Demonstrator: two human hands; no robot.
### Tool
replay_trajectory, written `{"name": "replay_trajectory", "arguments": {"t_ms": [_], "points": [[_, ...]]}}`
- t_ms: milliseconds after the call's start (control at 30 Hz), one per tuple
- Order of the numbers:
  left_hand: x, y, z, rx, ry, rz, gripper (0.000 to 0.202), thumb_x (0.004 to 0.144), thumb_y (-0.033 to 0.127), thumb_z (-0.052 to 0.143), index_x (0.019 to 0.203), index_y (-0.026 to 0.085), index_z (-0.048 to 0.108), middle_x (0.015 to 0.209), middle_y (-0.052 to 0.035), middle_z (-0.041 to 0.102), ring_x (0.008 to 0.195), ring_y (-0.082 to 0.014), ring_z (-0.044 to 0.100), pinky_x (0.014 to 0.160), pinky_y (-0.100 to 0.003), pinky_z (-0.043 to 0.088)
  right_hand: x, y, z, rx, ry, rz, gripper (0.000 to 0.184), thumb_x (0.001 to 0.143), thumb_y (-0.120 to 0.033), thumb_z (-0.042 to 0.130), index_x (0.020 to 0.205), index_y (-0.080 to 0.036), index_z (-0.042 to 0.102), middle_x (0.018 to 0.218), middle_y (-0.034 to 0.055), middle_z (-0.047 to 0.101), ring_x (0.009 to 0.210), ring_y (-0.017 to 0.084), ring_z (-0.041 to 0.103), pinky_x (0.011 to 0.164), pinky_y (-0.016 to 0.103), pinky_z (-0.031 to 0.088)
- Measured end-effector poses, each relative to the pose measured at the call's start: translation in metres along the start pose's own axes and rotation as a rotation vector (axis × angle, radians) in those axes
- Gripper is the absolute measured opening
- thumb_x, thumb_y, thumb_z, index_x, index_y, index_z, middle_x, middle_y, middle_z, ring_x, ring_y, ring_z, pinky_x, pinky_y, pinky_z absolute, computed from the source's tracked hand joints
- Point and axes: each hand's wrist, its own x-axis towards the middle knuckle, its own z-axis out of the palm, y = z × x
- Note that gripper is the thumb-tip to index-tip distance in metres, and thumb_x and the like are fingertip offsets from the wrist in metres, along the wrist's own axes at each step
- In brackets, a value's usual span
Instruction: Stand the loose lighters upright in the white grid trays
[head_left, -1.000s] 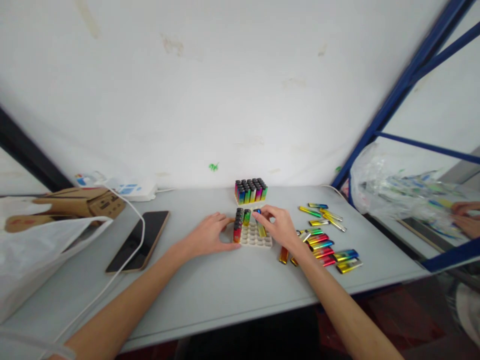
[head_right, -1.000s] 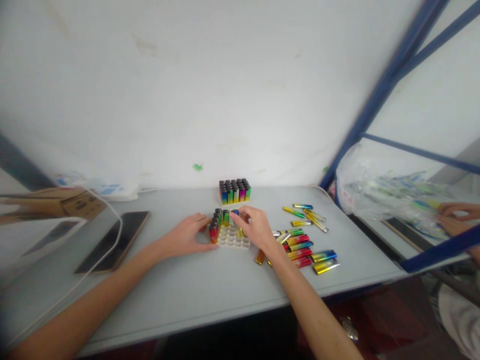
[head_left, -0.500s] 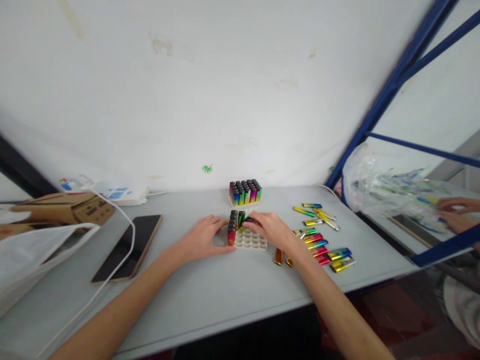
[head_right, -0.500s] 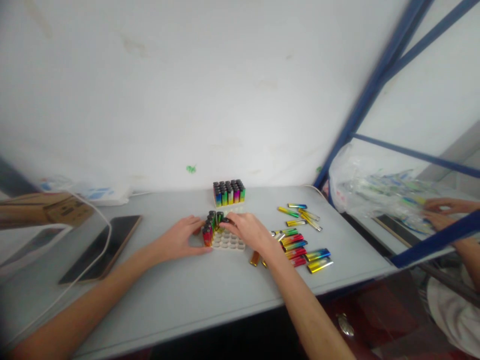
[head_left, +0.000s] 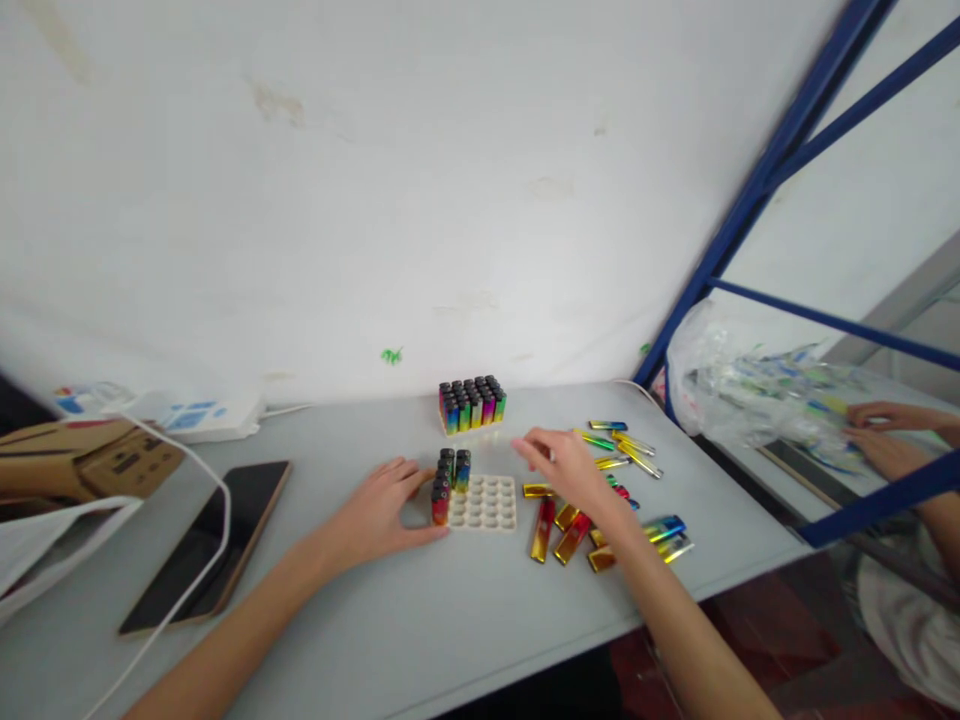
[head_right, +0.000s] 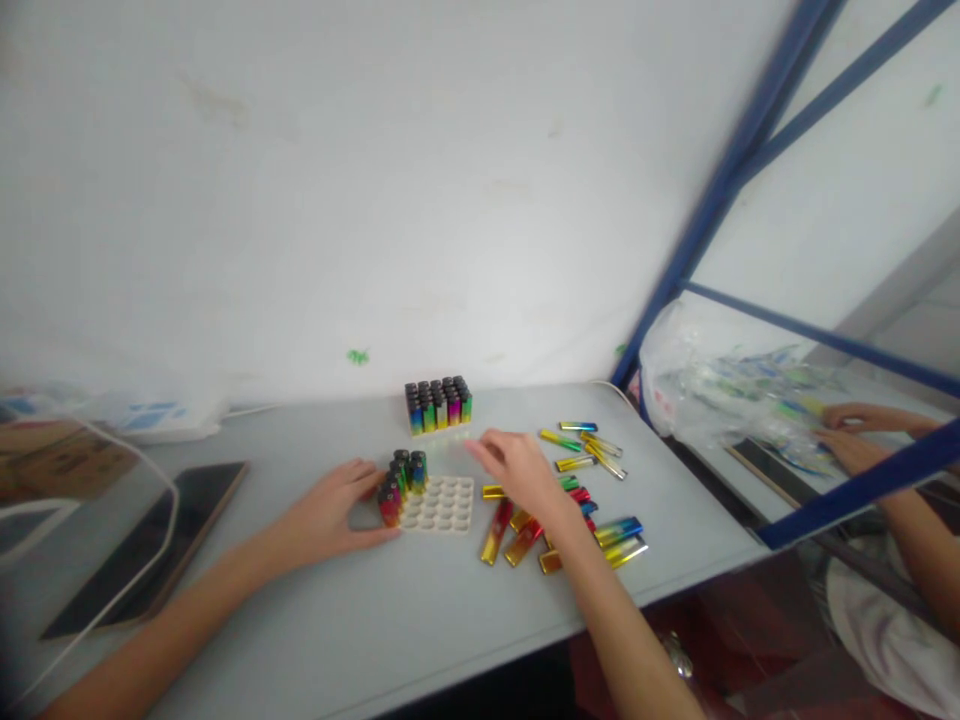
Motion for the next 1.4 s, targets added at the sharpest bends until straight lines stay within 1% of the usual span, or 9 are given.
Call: {"name": "replay_trajectory", "arguments": {"t_ms": [100,233,400,733,867,967,1067,1167,1400], "points": [[0.0,0.0,0.0,-0.013,-0.002,-0.01,0.052,0.086,0.064,0.076,0.113,0.02,0.074,0.102,-0.0097,0.071,0.102,-0.0335,0.067,0.096,-0.045,0.053,-0.008,0.061,-0.037,-0.095,0.13,0.08,0.033,0.109,-0.042,0.054,0.098,-0.019,0.075,0.089,0.0074,0.079,0.079,0.022,0.072,0.079,0.032,0.053],[-0.002,-0.005,0.006,-0.036,0.029,0.002,0.059,0.083,0.064,0.08,0.123,0.021,0.074,0.112,-0.0108,0.073,0.11,-0.0347,0.068,0.103,-0.047,0.053,-0.027,0.133,-0.062,-0.319,0.036,0.13,0.019,0.099,-0.031,0.064,0.103,-0.018,0.078,0.102,0.0132,0.079,0.094,0.028,0.075,0.09,0.04,0.057],[-0.003,-0.009,0.011,-0.028,0.051,-0.005,0.064,0.082,0.068,0.079,0.126,0.022,0.074,0.113,-0.0109,0.074,0.11,-0.0352,0.068,0.102,-0.047,0.053,-0.039,0.157,-0.053,-0.479,-0.006,0.064,0.016,0.096,-0.023,0.065,0.106,-0.021,0.076,0.112,0.0154,0.078,0.106,0.032,0.073,0.099,0.047,0.057],[-0.004,-0.002,0.012,0.05,0.005,-0.015,0.062,0.091,0.066,0.071,0.132,0.02,0.07,0.115,-0.0137,0.072,0.111,-0.0363,0.066,0.099,-0.05,0.051,-0.034,0.066,-0.032,0.32,0.404,0.344,0.048,0.089,-0.061,0.076,0.114,-0.02,0.076,0.075,0.0014,0.068,0.067,0.02,0.062,0.067,0.034,0.052],[-0.003,-0.004,0.016,0.061,0.02,-0.021,0.059,0.09,0.067,0.073,0.128,0.021,0.071,0.114,-0.0125,0.072,0.111,-0.0357,0.066,0.098,-0.048,0.05,-0.023,0.021,-0.011,0.801,0.601,0.422,0.051,0.082,-0.069,0.08,0.1,-0.021,0.077,0.09,0.0048,0.07,0.08,0.02,0.062,0.072,0.033,0.055],[-0.003,-0.004,0.019,0.061,0.045,-0.025,0.059,0.09,0.068,0.072,0.126,0.02,0.071,0.115,-0.0131,0.072,0.111,-0.0359,0.066,0.098,-0.048,0.05,-0.01,-0.009,0.006,0.987,0.571,0.359,0.052,0.087,-0.074,0.073,0.095,-0.023,0.071,0.1,0.0054,0.07,0.089,0.02,0.065,0.077,0.032,0.058],[-0.003,-0.001,0.02,0.066,0.066,-0.027,0.057,0.091,0.067,0.071,0.123,0.02,0.071,0.115,-0.0131,0.073,0.11,-0.035,0.067,0.096,-0.047,0.051,0.0,-0.036,0.022,1.135,0.344,0.31,0.049,0.095,-0.075,0.063,0.103,-0.026,0.063,0.078,-0.0019,0.062,0.064,0.015,0.057,0.063,0.029,0.053],[-0.003,0.003,0.017,0.067,0.075,-0.037,0.054,0.091,0.066,0.073,0.122,0.022,0.07,0.115,-0.0117,0.074,0.108,-0.0332,0.068,0.095,-0.045,0.051,0.005,-0.056,0.036,1.099,0.259,0.346,0.051,0.096,-0.077,0.059,0.098,-0.026,0.058,0.061,-0.0093,0.039,0.049,0.012,0.034,0.048,0.023,0.034],[0.0,0.011,0.009,0.051,0.032,-0.059,0.054,0.09,0.066,0.073,0.118,0.02,0.068,0.112,-0.0117,0.074,0.106,-0.033,0.068,0.095,-0.046,0.05,0.007,-0.055,0.056,0.572,0.345,0.309,0.053,0.095,-0.065,0.051,0.063,-0.025,0.038,0.06,-0.0049,0.036,0.061,0.014,0.035,0.057,0.028,0.028]]}}
